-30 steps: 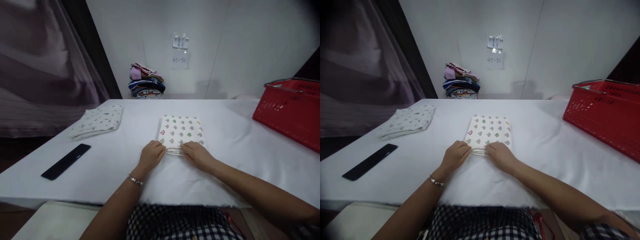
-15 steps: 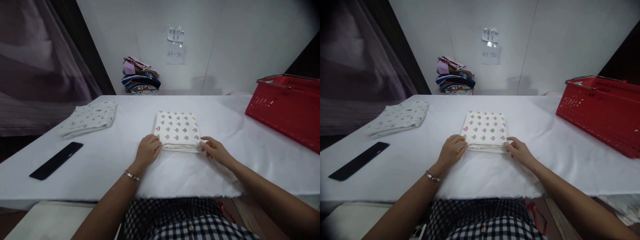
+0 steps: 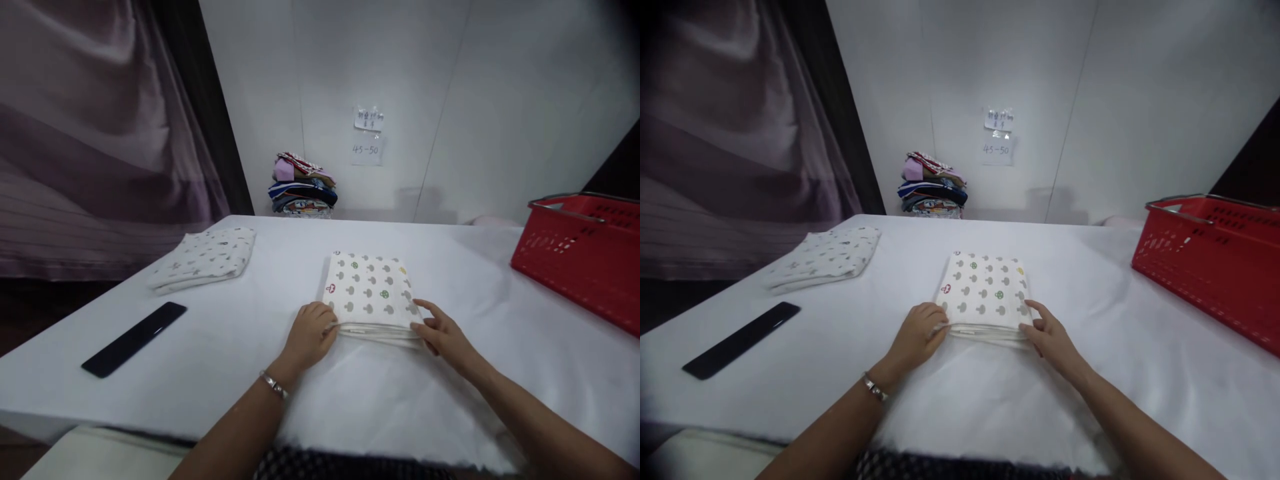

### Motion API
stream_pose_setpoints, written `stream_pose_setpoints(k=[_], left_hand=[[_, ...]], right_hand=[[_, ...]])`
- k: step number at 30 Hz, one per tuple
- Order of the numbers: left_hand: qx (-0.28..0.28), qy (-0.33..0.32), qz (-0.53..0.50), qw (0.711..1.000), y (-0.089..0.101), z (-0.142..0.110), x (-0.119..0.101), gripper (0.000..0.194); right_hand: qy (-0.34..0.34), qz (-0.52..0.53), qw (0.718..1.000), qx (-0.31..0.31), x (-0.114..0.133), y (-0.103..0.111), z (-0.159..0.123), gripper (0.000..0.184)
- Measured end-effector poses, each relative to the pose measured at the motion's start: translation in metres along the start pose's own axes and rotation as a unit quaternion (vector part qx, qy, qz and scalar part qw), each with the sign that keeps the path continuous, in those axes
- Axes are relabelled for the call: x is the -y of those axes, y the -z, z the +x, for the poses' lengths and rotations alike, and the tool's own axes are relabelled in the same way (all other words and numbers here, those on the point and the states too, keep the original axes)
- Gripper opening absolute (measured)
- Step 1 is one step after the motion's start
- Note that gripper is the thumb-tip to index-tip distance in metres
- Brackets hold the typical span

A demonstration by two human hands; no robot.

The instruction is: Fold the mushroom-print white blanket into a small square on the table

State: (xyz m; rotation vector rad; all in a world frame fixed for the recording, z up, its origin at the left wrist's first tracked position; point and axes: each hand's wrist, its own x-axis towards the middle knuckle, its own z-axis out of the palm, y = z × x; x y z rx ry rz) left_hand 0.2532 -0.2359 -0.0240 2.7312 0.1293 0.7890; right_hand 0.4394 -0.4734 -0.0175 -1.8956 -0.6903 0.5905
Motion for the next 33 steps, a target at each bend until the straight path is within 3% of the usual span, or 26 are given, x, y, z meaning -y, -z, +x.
stream_pose_setpoints(k=[5,9,12,15,18,22,25,29,33], left_hand=[[-0.005,0.036,-0.014,0.999,-0.003,0.001,-0.002,0.009],[-0.013,0.05,-0.025,0.998,-0.007,0.002,-0.002,0.014],[-0.014,0.054,-0.03,0.998,-0.009,0.002,-0.002,0.014],[-0.016,0.052,-0.039,0.998,-0.009,0.003,-0.002,0.017],[-0.021,0.059,-0.043,0.997,-0.009,0.002,-0.002,0.02],[-0.027,0.088,-0.047,0.995,-0.011,0.001,-0.002,0.021],[-0.03,0.101,-0.06,0.993,-0.013,0.001,-0.002,0.02],[-0.05,0.125,-0.097,0.986,-0.014,0.003,-0.002,0.018],[-0.09,0.195,-0.148,0.965,-0.015,0.002,0.0,0.012]], right_hand=[[0.013,-0.084,0.996,0.028,-0.024,0.003,-0.001,0.054],[0.026,-0.229,0.97,0.077,-0.01,0.017,-0.001,0.05],[0.11,-0.365,0.924,0.033,0.023,0.02,0.008,0.044],[0.236,-0.387,0.891,-0.015,0.054,0.008,0.035,0.044],[0.309,-0.41,0.858,-0.021,0.054,-0.009,0.077,0.052],[0.177,-0.492,0.852,-0.007,0.014,-0.022,0.119,0.056],[0.162,-0.501,0.85,-0.006,-0.011,-0.023,0.127,0.057],[0.163,-0.496,0.853,-0.004,-0.011,-0.018,0.13,0.053],[0.196,-0.48,0.854,-0.036,0.006,-0.005,0.159,0.049]])
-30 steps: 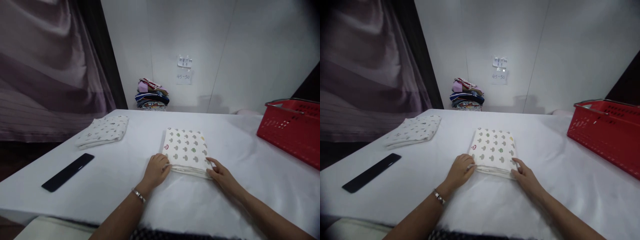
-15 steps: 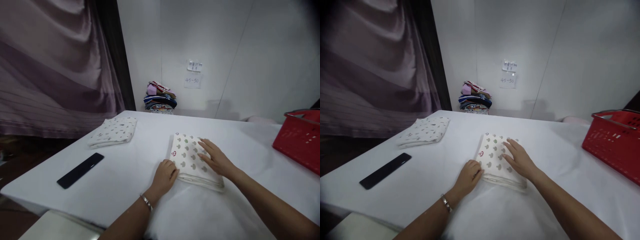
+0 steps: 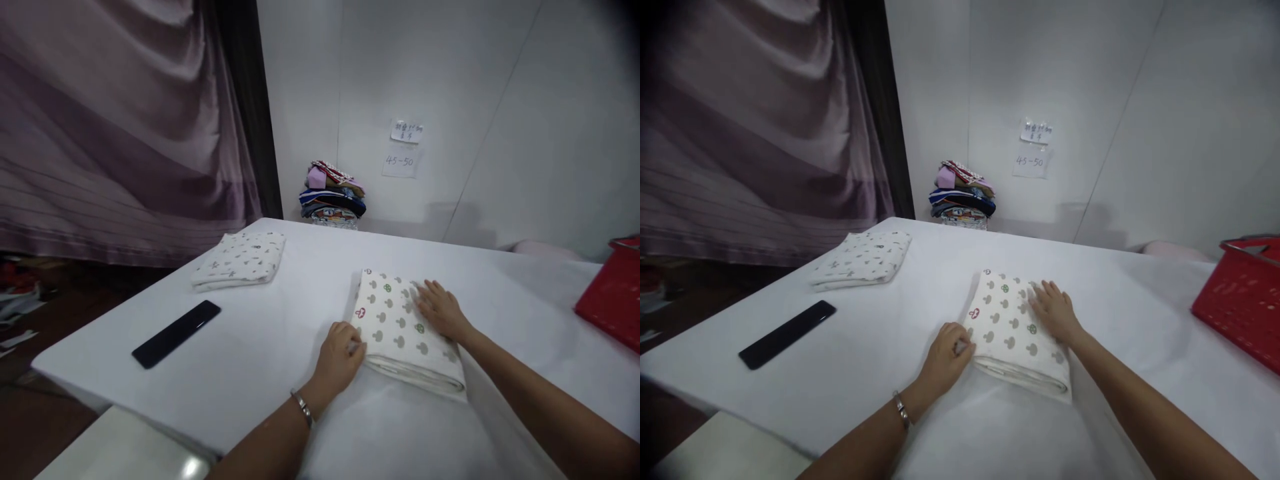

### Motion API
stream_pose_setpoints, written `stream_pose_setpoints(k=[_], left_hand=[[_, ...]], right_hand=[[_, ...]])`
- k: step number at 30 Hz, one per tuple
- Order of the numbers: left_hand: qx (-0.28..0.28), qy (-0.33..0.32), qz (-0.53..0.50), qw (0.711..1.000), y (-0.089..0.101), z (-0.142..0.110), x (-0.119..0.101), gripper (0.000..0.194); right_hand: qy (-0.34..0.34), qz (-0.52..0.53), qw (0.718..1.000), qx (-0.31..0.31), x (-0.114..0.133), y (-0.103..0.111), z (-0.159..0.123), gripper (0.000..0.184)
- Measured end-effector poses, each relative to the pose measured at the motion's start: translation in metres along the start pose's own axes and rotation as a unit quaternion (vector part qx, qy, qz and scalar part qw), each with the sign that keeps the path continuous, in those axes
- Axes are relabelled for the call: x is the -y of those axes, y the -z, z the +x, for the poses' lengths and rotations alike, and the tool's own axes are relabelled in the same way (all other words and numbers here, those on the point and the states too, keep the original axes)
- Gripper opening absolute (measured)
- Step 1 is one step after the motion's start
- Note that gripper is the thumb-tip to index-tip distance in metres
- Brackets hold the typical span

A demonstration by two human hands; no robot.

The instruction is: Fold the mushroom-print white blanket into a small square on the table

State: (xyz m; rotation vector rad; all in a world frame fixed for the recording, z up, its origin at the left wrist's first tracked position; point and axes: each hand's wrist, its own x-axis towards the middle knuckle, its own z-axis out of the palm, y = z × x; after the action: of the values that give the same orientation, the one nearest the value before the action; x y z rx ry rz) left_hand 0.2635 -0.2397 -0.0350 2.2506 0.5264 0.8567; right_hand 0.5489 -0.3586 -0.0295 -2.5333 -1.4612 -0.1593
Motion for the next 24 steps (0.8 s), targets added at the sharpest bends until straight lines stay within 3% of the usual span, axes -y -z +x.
stream_pose_setpoints(k=[2,5,9,12,15,18,20,24], left_hand=[[-0.021,0.051,-0.015,0.998,0.0,-0.001,0.002,0.015],[-0.02,0.152,-0.035,0.988,0.0,-0.001,0.004,0.033],[0.055,0.241,-0.055,0.967,0.005,0.009,0.003,0.05],[0.102,0.289,-0.048,0.951,0.009,0.02,0.002,0.062],[0.157,0.321,-0.057,0.932,0.01,0.029,0.007,0.067],[0.201,0.337,-0.079,0.916,0.013,0.045,0.014,0.065],[0.199,0.323,-0.055,0.924,0.019,0.068,0.017,0.068],[0.148,0.24,-0.001,0.959,0.03,0.139,0.021,0.07]], right_hand=[[-0.007,0.016,1.0,0.023,-0.008,0.006,0.023,0.052],[-0.037,0.086,0.986,0.141,-0.021,0.013,0.056,0.065],[-0.055,0.145,0.962,0.227,-0.03,0.019,0.086,0.08],[-0.055,0.162,0.953,0.25,-0.033,0.021,0.096,0.069],[-0.058,0.18,0.943,0.275,-0.036,0.024,0.097,0.052],[-0.086,0.213,0.929,0.291,-0.043,0.033,0.086,0.046],[-0.134,0.273,0.905,0.297,-0.049,0.042,0.072,0.045],[-0.217,0.397,0.85,0.27,-0.06,0.052,0.04,0.049]])
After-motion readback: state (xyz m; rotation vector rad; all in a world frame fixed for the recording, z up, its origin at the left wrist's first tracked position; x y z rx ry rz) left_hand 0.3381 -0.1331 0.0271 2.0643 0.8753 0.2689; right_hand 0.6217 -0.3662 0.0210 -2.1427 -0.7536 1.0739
